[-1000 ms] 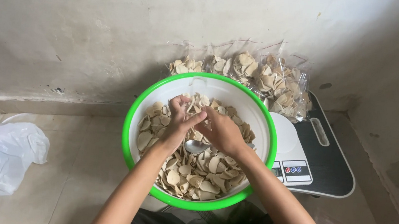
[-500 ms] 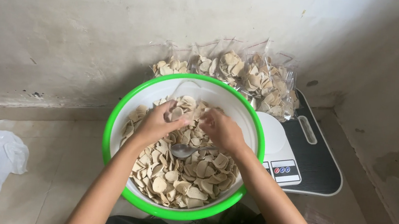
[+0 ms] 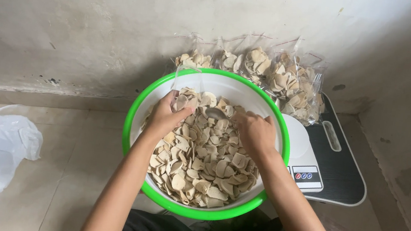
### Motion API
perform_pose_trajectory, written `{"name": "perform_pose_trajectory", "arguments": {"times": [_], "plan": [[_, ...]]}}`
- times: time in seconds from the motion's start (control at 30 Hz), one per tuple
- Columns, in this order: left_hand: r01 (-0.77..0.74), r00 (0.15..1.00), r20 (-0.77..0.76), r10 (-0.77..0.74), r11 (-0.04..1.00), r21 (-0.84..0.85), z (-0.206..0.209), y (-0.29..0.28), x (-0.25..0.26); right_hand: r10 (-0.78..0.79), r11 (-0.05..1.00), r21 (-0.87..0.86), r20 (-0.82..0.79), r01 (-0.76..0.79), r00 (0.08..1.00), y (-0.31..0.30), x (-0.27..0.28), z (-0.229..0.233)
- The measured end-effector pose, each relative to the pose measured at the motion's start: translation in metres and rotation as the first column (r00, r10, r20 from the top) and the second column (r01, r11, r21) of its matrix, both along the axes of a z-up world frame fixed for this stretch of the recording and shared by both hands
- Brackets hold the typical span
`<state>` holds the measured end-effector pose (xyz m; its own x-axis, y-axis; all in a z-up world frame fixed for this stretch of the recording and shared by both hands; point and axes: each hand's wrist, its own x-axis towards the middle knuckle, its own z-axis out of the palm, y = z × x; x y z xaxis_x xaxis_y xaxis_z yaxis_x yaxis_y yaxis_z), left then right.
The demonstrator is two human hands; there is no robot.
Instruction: Packaging small chips into plastic bags and weighing them on a digital scale.
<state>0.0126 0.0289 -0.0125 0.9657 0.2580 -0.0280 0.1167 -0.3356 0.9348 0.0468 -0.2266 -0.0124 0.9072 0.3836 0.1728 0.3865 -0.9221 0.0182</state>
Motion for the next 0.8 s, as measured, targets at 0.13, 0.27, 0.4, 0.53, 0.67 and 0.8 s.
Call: {"name": "perform_pose_trajectory", "arguments": {"times": [0.13,0.27,0.4,0.53,0.67,0.8], "plan": [[-0.025,1.000,-0.005,0.025,0.999,-0.046,0.001,0.000,0.001,0.099,0.994,0.068,-0.222,-0.086,0.970,0.005,0.005,-0.024],[-0.012,1.000,-0.002,0.012,0.990,0.142,-0.020,0.008,0.011,0.157,0.984,0.122,-0.252,-0.129,0.955,0.017,-0.001,-0.023],[0.035,0.997,-0.068,-0.021,0.975,0.220,-0.039,0.010,0.025,0.219,0.969,-0.113,-0.036,-0.222,0.975,0.036,-0.004,-0.020],[0.049,0.997,-0.073,-0.032,0.971,0.232,-0.021,0.003,0.011,0.151,0.986,0.126,-0.358,-0.112,0.921,0.031,0.003,-0.019],[0.010,0.999,-0.051,0.001,0.977,0.213,-0.028,0.006,0.013,0.091,0.979,0.204,-0.511,0.018,0.855,0.013,0.006,-0.005],[-0.010,0.998,-0.062,0.025,0.972,0.234,-0.015,0.007,0.008,0.087,0.981,0.193,-0.504,0.014,0.860,0.011,-0.011,0.020]]}}
